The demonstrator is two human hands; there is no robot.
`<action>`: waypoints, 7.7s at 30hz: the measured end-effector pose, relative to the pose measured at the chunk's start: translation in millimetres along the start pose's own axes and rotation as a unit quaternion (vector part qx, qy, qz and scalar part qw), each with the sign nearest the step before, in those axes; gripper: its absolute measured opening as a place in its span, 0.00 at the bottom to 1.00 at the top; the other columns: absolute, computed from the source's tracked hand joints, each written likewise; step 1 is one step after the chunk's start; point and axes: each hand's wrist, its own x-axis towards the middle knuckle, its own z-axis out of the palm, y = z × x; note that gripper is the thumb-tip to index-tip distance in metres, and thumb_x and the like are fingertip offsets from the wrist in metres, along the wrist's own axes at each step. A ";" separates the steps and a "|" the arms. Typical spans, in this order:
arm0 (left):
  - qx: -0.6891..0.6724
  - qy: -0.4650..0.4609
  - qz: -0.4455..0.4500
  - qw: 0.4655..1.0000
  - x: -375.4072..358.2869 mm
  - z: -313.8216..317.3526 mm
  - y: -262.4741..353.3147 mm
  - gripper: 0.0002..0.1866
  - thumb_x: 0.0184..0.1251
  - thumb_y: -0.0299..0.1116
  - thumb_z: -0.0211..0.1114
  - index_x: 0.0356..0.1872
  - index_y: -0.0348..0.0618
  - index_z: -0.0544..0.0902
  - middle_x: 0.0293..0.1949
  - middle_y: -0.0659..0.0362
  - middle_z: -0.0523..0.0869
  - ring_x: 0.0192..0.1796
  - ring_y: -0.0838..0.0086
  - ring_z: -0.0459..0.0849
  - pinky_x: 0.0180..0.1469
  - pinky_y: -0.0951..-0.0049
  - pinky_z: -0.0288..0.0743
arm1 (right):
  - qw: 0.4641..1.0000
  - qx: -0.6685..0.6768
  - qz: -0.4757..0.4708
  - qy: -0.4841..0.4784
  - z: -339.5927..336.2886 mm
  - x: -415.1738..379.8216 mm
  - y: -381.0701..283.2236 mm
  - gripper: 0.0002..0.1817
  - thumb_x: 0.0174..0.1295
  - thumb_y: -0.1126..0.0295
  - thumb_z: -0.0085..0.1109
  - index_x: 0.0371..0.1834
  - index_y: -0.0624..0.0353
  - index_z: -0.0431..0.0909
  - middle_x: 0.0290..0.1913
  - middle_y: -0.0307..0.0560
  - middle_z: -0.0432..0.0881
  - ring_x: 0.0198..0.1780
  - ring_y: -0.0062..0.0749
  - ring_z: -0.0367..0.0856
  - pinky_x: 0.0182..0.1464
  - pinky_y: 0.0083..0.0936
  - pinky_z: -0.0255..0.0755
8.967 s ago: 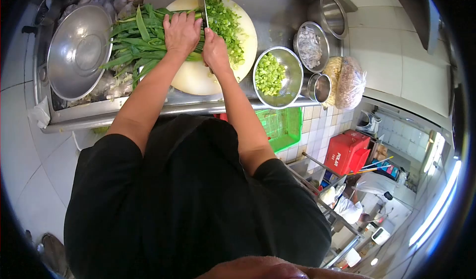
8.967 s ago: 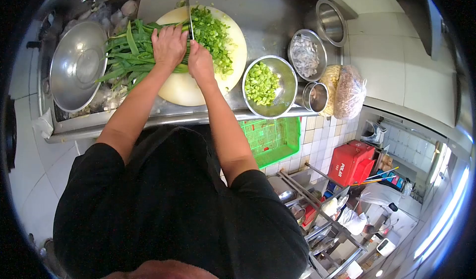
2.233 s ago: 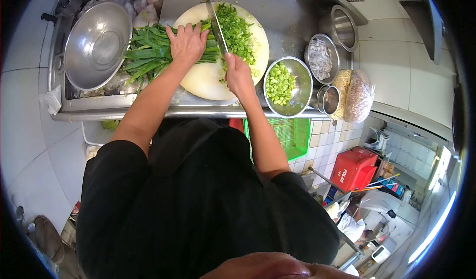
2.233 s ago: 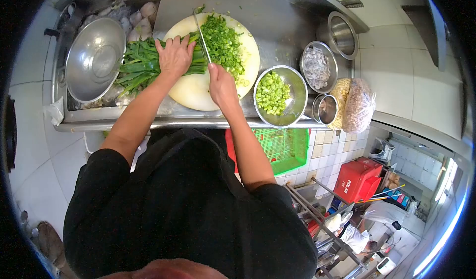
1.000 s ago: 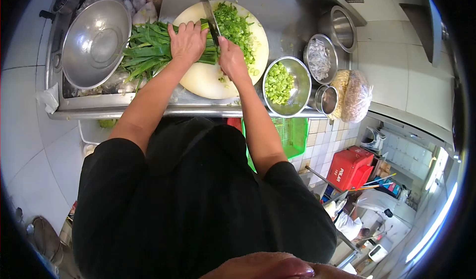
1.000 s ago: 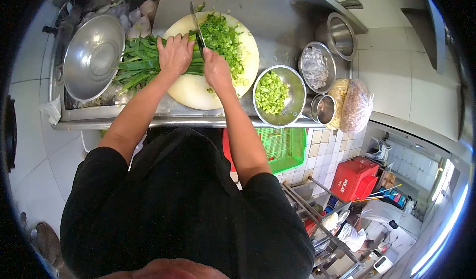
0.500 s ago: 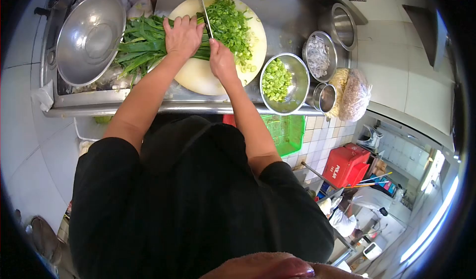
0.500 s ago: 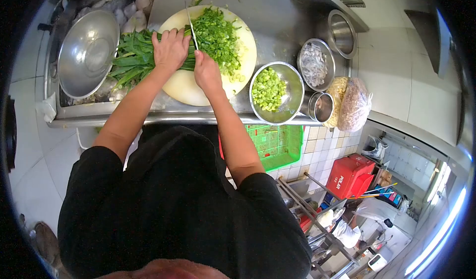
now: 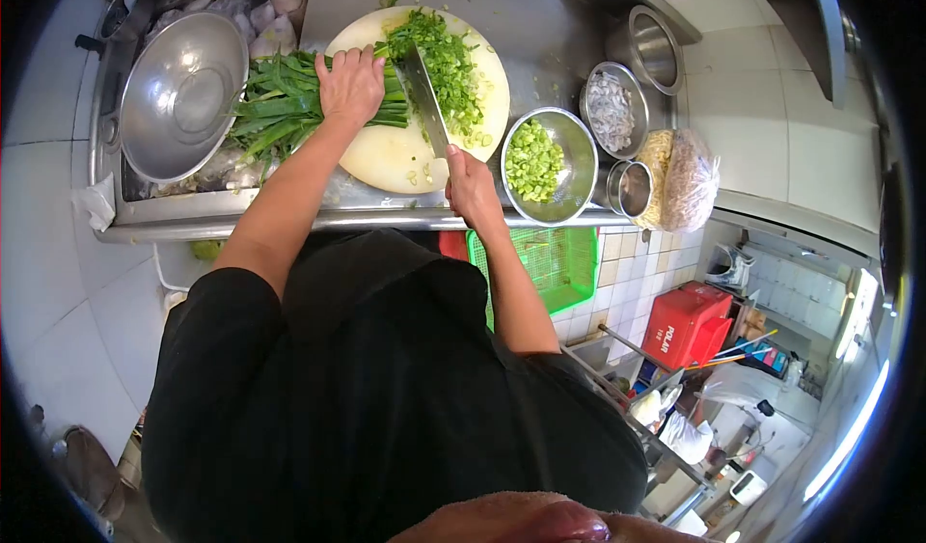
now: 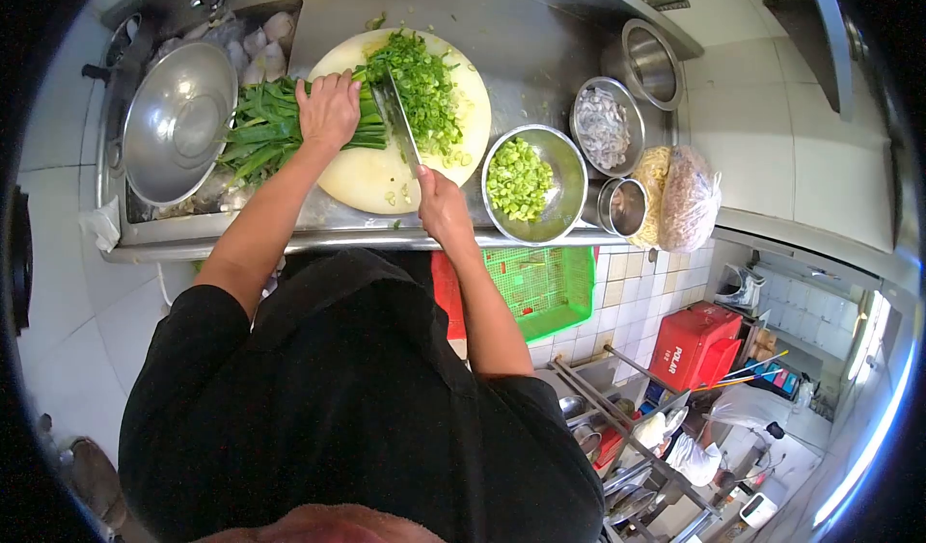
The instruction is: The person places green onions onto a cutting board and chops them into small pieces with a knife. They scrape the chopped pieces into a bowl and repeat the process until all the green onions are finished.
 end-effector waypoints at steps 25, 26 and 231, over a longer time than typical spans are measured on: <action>-0.027 0.016 -0.003 1.000 -2.8 0.5 2.2 0.21 0.82 0.46 0.55 0.65 0.47 0.84 0.56 0.59 0.86 0.62 0.64 0.81 0.75 0.40 0.60 | 0.992 -0.039 -0.111 0.036 38.8 78.2 -52.0 0.30 0.83 0.47 0.42 0.57 0.65 0.84 0.47 0.77 0.85 0.54 0.75 0.83 0.58 0.56 0.76; -0.029 0.034 0.002 0.999 -3.3 3.7 1.1 0.21 0.82 0.46 0.55 0.64 0.46 0.84 0.55 0.58 0.86 0.61 0.64 0.81 0.75 0.40 0.60 | 0.994 -0.032 -0.096 0.032 32.8 66.1 -51.5 0.30 0.83 0.47 0.43 0.57 0.66 0.84 0.48 0.77 0.85 0.54 0.75 0.83 0.58 0.55 0.75; -0.028 0.088 -0.021 0.996 -16.3 9.5 -28.9 0.21 0.82 0.50 0.54 0.61 0.50 0.86 0.56 0.60 0.86 0.67 0.61 0.76 0.75 0.29 0.54 | 0.993 0.002 -0.115 0.001 61.9 84.9 -99.3 0.31 0.84 0.49 0.40 0.49 0.70 0.83 0.41 0.80 0.83 0.47 0.78 0.82 0.53 0.58 0.74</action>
